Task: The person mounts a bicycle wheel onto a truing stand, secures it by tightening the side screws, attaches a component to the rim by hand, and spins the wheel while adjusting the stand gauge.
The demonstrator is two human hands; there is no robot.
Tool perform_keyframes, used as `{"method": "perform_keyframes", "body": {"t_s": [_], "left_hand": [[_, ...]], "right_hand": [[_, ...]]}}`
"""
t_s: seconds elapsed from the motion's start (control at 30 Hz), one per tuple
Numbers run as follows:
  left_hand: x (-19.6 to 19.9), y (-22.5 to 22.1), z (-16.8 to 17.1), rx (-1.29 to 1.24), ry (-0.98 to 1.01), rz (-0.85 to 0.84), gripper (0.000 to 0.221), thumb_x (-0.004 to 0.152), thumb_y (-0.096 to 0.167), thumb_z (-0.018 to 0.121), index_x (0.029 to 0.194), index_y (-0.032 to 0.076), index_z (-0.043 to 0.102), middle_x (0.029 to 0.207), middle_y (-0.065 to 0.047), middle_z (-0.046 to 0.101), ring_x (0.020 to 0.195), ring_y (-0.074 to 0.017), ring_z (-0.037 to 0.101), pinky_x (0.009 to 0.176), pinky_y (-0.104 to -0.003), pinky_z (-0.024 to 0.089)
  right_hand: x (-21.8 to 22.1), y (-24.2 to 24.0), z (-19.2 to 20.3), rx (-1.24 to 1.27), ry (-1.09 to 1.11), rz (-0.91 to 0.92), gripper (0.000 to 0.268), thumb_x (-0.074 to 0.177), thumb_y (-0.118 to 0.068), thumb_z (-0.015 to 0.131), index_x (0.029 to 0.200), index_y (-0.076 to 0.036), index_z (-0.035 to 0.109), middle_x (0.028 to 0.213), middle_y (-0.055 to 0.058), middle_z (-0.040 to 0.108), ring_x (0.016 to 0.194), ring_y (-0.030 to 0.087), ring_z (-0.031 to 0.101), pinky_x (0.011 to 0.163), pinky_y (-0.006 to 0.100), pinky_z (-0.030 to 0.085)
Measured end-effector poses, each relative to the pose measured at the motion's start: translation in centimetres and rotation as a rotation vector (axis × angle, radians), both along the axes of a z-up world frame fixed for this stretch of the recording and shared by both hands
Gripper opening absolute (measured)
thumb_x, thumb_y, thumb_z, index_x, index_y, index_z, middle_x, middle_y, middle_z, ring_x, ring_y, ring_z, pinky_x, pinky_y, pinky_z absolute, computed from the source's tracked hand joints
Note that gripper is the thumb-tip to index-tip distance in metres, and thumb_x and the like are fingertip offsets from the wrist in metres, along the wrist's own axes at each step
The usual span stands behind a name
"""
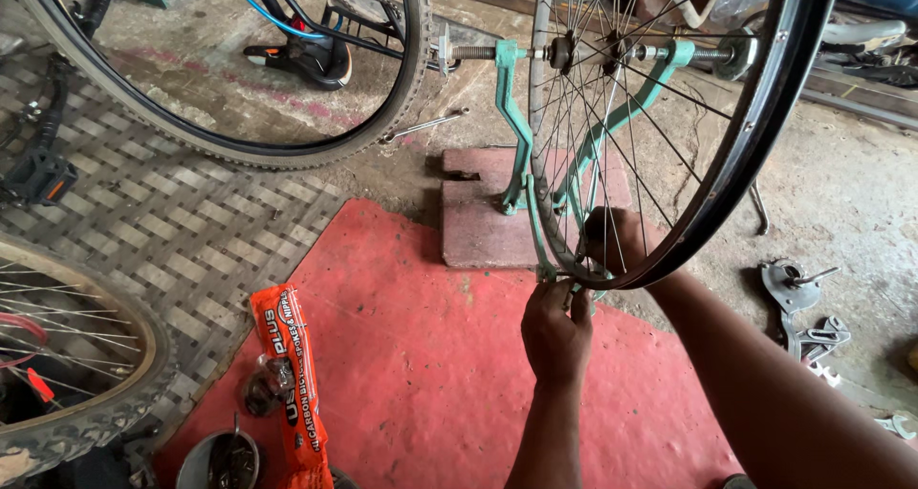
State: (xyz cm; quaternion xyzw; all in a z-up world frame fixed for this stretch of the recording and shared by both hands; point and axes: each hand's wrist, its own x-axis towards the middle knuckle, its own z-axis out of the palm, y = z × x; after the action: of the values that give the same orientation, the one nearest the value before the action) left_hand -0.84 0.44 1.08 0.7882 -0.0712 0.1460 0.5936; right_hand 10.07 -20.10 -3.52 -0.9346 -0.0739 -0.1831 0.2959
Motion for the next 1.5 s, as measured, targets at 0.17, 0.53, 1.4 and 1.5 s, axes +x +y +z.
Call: {"method": "perform_keyframes", "body": {"t_s": [0.17, 0.53, 1.4, 1.5], "left_hand": [[-0.3, 0.3, 0.6, 0.000, 0.052, -0.034, 0.007, 0.089, 0.011, 0.074, 0.093, 0.006, 0.072, 0.083, -0.010, 0.066, 0.076, -0.0281, 0.065, 0.067, -0.042, 0.051], [0.1, 0.1, 0.4, -0.010, 0.024, -0.026, 0.006, 0.087, 0.009, 0.074, 0.092, 0.005, 0.072, 0.083, -0.011, 0.066, 0.077, -0.0292, 0.065, 0.066, -0.042, 0.051], [0.6, -0.8, -0.3, 0.032, -0.037, -0.019, 0.004, 0.088, 0.008, 0.071, 0.089, 0.004, 0.071, 0.085, -0.015, 0.067, 0.084, -0.0364, 0.064, 0.072, -0.046, 0.052], [0.5, -0.9, -0.8, 0.076, -0.061, -0.025, 0.009, 0.089, 0.008, 0.071, 0.082, 0.003, 0.068, 0.083, -0.015, 0.066, 0.085, -0.0369, 0.063, 0.074, -0.047, 0.051]], "right_hand": [[-0.1, -0.9, 6.8, -0.470, -0.087, 0.761, 0.010, 0.076, -0.021, 0.076, 0.081, -0.012, 0.077, 0.078, 0.012, 0.070, 0.071, 0.029, 0.069, 0.062, 0.040, 0.055], [-2.1, 1.5, 8.2, -0.212, 0.153, 0.382, 0.026, 0.081, -0.034, 0.080, 0.075, -0.009, 0.075, 0.071, 0.009, 0.068, 0.064, 0.026, 0.068, 0.057, 0.040, 0.051], [-0.9, 0.9, 7.7, 0.156, 0.585, 0.212, 0.033, 0.076, -0.017, 0.078, 0.108, -0.007, 0.079, 0.088, 0.009, 0.082, 0.081, 0.016, 0.075, 0.078, 0.035, 0.059], [-0.4, 0.7, 6.5, 0.188, 0.592, 0.167, 0.035, 0.074, -0.011, 0.078, 0.108, -0.007, 0.079, 0.094, 0.007, 0.083, 0.086, 0.015, 0.077, 0.081, 0.034, 0.060]]}}
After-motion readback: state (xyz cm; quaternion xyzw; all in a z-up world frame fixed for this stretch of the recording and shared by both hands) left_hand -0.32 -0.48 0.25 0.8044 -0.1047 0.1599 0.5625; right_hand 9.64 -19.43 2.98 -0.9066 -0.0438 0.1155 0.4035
